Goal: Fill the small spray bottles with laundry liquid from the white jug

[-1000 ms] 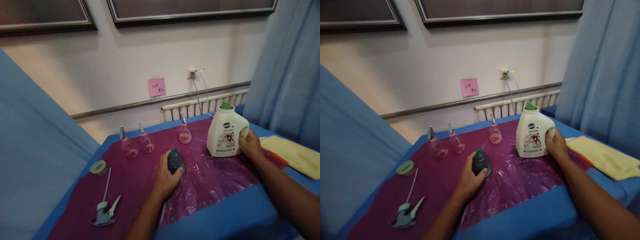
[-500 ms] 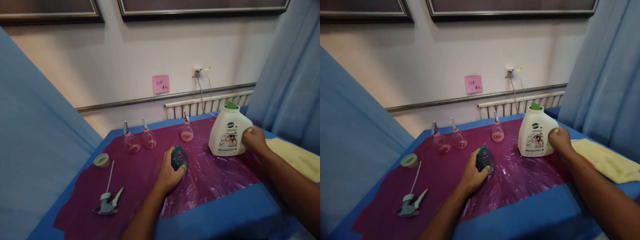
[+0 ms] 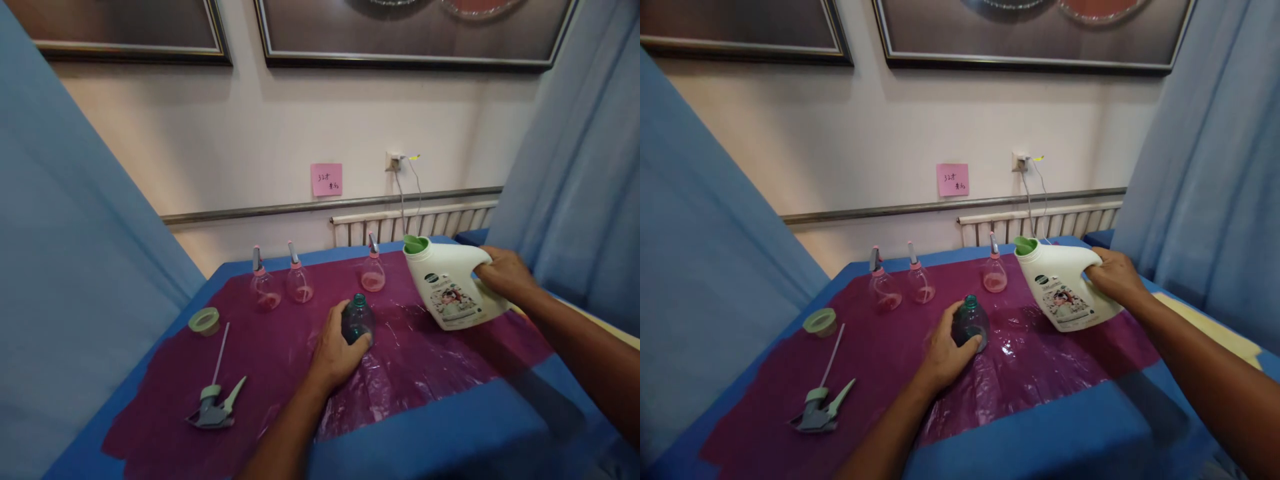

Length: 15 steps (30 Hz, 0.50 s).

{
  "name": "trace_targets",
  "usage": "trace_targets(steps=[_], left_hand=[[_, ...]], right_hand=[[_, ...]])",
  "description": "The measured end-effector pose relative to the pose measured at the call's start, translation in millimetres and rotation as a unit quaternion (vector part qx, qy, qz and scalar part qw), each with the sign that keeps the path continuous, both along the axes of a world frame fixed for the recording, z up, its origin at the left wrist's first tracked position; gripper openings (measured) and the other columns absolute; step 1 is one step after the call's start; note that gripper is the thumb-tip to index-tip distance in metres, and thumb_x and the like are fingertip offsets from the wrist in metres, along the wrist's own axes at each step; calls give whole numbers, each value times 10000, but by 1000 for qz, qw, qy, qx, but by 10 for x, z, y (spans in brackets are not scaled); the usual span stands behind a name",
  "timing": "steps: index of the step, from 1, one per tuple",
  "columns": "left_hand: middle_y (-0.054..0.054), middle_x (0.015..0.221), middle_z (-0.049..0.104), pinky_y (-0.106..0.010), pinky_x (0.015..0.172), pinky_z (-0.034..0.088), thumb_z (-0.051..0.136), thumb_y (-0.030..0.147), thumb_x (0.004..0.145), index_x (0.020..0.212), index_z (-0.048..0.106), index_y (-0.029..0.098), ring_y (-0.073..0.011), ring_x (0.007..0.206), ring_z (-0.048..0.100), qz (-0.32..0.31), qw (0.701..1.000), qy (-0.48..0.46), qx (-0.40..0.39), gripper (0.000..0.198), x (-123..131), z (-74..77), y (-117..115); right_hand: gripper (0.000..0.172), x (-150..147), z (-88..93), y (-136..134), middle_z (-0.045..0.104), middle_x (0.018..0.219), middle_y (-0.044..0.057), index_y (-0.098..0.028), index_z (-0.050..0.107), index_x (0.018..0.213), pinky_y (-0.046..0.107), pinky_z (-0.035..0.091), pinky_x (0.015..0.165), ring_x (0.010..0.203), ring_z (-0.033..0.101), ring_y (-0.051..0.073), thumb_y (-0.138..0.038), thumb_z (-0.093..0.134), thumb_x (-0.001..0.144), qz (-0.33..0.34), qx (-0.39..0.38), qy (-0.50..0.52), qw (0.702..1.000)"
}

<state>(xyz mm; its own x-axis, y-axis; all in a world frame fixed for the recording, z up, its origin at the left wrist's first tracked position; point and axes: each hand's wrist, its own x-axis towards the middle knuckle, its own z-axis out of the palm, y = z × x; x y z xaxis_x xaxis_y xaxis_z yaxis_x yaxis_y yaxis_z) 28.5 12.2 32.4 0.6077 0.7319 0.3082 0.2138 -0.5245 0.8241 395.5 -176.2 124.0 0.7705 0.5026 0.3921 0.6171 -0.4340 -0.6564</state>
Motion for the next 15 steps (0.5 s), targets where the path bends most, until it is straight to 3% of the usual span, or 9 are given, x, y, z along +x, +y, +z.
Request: trace_targets(steps=[5, 15], left_hand=[[-131, 1615, 663, -560, 1316, 463, 826, 270, 874, 1614, 572, 239, -343, 1507, 633, -9, 1000, -16, 21, 783, 0, -6, 11], [-129, 1559, 696, -550, 1287, 490, 825, 272, 864, 1585, 588, 246, -341, 1458, 669, 2, 1000, -8, 8, 760, -26, 60, -4]], right_hand=[[132, -123, 106, 47, 738, 708, 43, -231, 703, 714, 347, 399, 687, 723, 651, 235, -239, 607, 805, 45, -54, -46, 996], [150, -40, 7, 164, 801, 812, 52, -254, 749, 812, 328, 432, 701, 780, 719, 263, -252, 601, 839, 51, -108, -137, 983]])
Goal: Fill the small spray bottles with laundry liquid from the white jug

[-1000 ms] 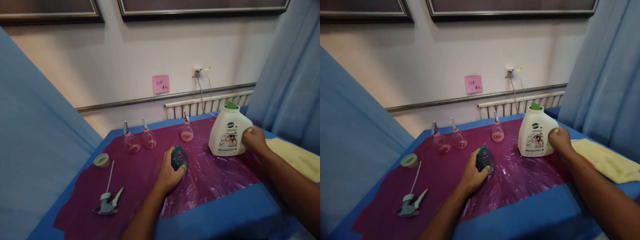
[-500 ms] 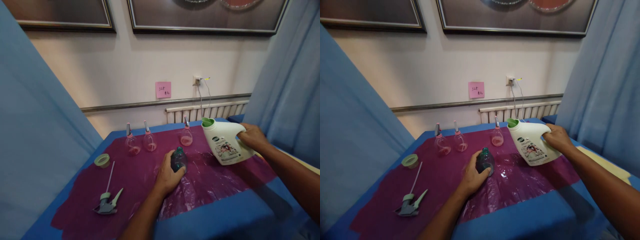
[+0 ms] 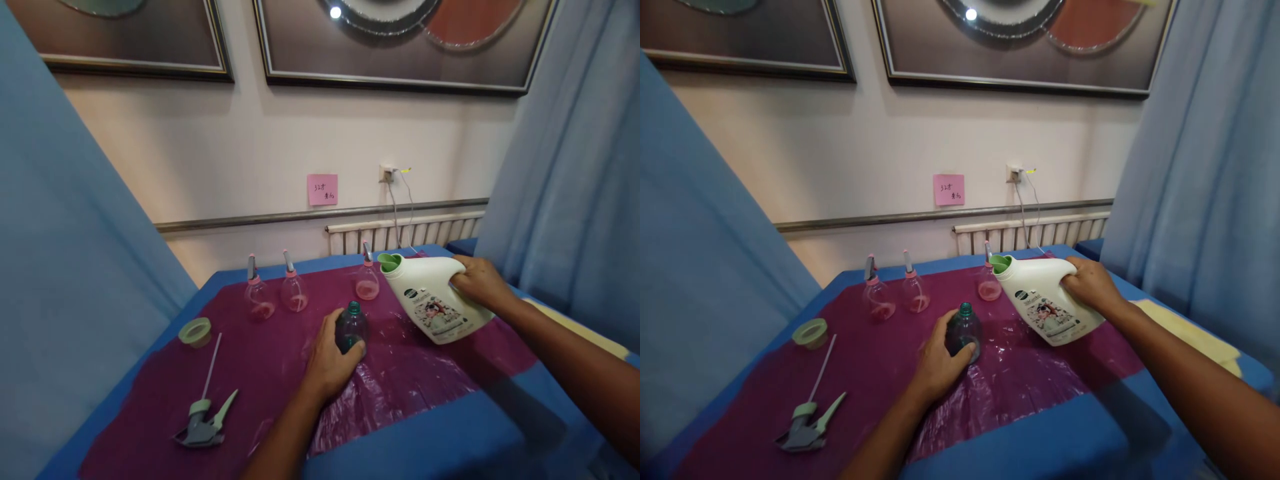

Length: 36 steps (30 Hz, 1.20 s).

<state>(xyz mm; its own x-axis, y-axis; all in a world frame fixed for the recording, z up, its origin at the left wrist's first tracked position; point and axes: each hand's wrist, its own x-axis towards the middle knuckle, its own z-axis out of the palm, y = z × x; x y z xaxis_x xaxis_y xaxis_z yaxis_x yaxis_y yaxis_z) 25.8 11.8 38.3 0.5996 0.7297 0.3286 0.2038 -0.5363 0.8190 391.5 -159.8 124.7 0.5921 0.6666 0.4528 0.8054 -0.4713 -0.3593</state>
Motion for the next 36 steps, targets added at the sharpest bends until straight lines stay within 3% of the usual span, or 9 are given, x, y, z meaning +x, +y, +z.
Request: trace_targets(steps=[5, 9, 14, 28, 36], left_hand=[[-150, 1566, 692, -580, 1297, 478, 811, 293, 870, 1603, 568, 234, -359, 1473, 662, 13, 1000, 1, 7, 775, -5, -42, 80], [-165, 1645, 635, -598, 1323, 450, 808, 322, 872, 1647, 531, 234, -373, 1523, 626, 9, 1000, 12, 10, 828, 4, -59, 137], [-146, 1590, 665, -592, 1305, 474, 807, 317, 878, 1605, 572, 260, -364, 1491, 646, 5, 1000, 7, 11, 766, 5, -24, 146], [-156, 1521, 701, -600, 1209, 539, 805, 349, 835, 1550, 550, 258, -380, 1373, 701, 43, 997, 58, -22, 764, 31, -3, 138], [-168, 1575, 679, -594, 1265, 510, 813, 296, 845, 1593, 539, 250, -364, 1428, 686, 31, 998, 37, -26, 798, 34, -21, 132]], right_hand=[[236, -6, 19, 32, 865, 960, 99, -218, 816, 933, 325, 460, 741, 874, 771, 272, -228, 581, 905, -20, -59, -57, 996], [280, -62, 72, 77, 878, 1043, 111, -206, 846, 1040, 324, 470, 780, 953, 783, 280, -222, 591, 925, -26, -65, -60, 996], [319, -134, 159, 143, 879, 1078, 137, -200, 872, 1102, 334, 479, 786, 972, 783, 295, -221, 601, 934, -28, -67, -51, 996], [325, -108, 189, 139, 884, 1115, 155, -180, 882, 1129, 334, 474, 788, 1006, 795, 298, -209, 611, 952, -36, -77, -42, 995], [316, -169, 214, 153, 885, 1124, 139, -193, 875, 1120, 333, 461, 774, 1007, 794, 293, -232, 608, 955, -37, -90, -53, 994]])
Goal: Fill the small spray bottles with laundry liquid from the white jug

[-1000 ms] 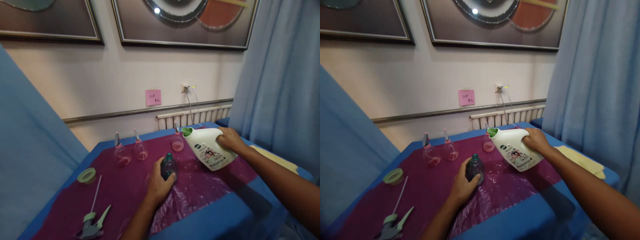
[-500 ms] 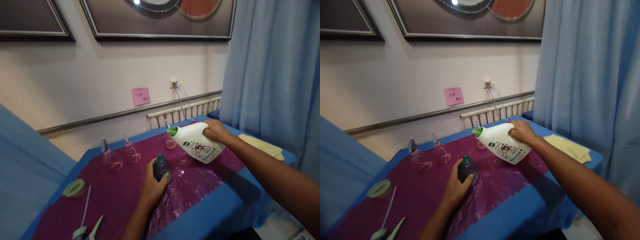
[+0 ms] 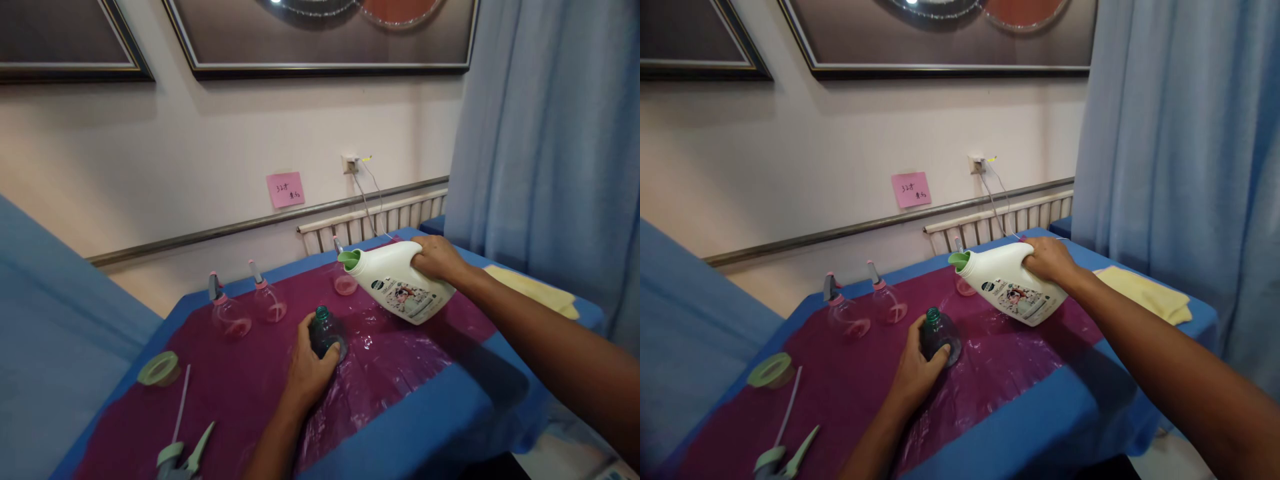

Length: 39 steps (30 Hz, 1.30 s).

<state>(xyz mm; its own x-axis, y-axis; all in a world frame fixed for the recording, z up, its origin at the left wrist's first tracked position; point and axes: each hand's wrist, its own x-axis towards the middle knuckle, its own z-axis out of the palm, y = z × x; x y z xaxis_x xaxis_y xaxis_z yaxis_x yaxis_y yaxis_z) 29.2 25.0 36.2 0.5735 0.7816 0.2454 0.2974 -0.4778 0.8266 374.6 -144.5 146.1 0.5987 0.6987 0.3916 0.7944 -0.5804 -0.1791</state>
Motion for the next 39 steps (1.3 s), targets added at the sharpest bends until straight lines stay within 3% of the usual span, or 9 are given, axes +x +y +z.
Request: trace_targets(steps=[10, 26, 39], left_hand=[[-157, 1471, 714, -534, 1246, 512, 826, 300, 816, 1542, 577, 214, -351, 1394, 690, -23, 1000, 6, -6, 772, -16, 58, -48], [-188, 1551, 673, -576, 1278, 457, 816, 342, 825, 1570, 544, 200, -374, 1461, 647, -29, 1000, 9, -8, 806, -29, -31, -6], [-169, 1574, 682, -605, 1281, 473, 824, 373, 809, 1591, 555, 233, -400, 1464, 659, -30, 999, 21, -23, 839, -67, 71, -13]], right_hand=[[339, -95, 61, 52, 882, 1122, 156, -193, 879, 1124, 355, 439, 757, 984, 782, 312, -257, 597, 946, 6, -22, -14, 1000], [382, -170, 75, 103, 881, 1169, 153, -203, 874, 1222, 360, 454, 780, 1005, 782, 307, -252, 607, 954, 28, -36, -18, 999], [328, -225, 92, 98, 880, 1194, 137, -208, 853, 1184, 359, 484, 831, 1061, 796, 304, -258, 586, 1000, 23, -53, -19, 998]])
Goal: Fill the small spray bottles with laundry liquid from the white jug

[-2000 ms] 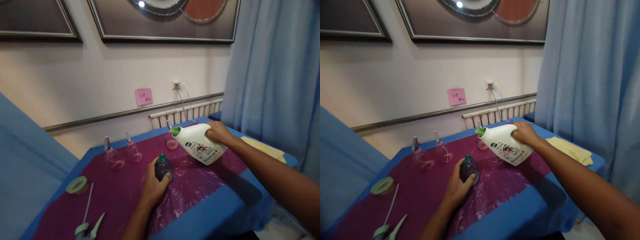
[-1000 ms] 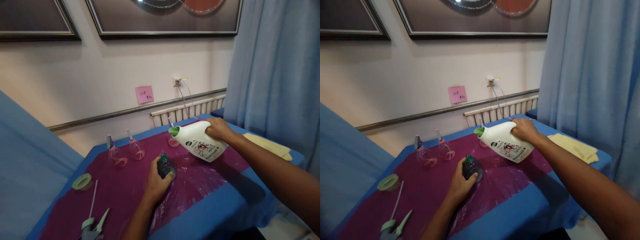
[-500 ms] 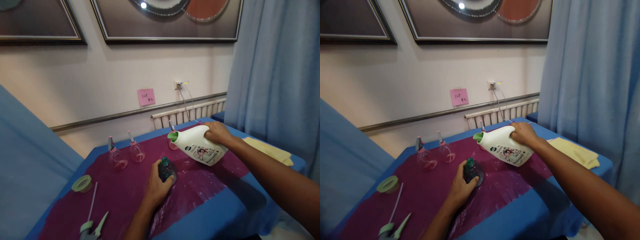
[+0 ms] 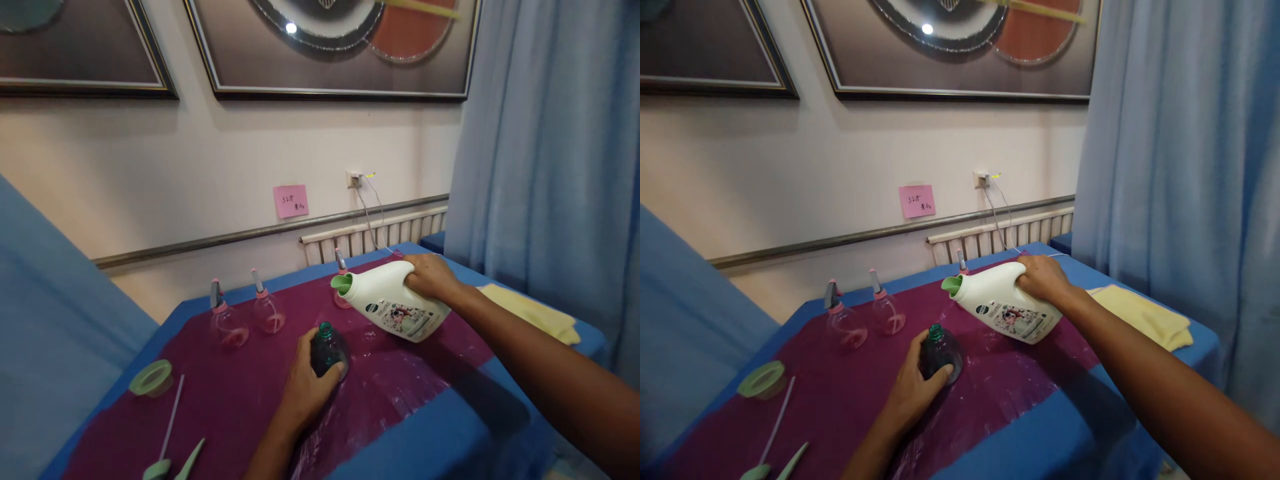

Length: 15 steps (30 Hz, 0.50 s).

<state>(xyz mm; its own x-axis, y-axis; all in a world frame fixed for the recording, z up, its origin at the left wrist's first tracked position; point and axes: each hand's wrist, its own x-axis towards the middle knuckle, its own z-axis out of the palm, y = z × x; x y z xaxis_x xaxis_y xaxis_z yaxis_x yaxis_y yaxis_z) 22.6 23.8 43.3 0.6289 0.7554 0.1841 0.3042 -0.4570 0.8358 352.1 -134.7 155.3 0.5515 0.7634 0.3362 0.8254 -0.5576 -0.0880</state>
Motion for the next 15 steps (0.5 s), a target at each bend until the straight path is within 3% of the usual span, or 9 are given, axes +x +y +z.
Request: trace_targets(steps=[5, 15], left_hand=[[-170, 1653, 630, -613, 1305, 458, 814, 414, 833, 1669, 497, 246, -396, 1514, 628, 1, 1000, -10, -1, 910, 2, 20, 4], [-160, 1543, 705, -568, 1265, 500, 823, 438, 844, 1578, 568, 240, -374, 1433, 688, 9, 1000, -1, -1, 802, 18, -14, 19]], right_hand=[[331, 4, 15, -9, 880, 1207, 141, -218, 851, 1203, 367, 495, 840, 1079, 796, 322, -298, 595, 1009, -5, -1, 4, 1000], [346, 57, -22, -6, 881, 1197, 133, -223, 863, 1202, 368, 489, 833, 1068, 792, 323, -306, 589, 1008, -4, 11, 0, 1000]])
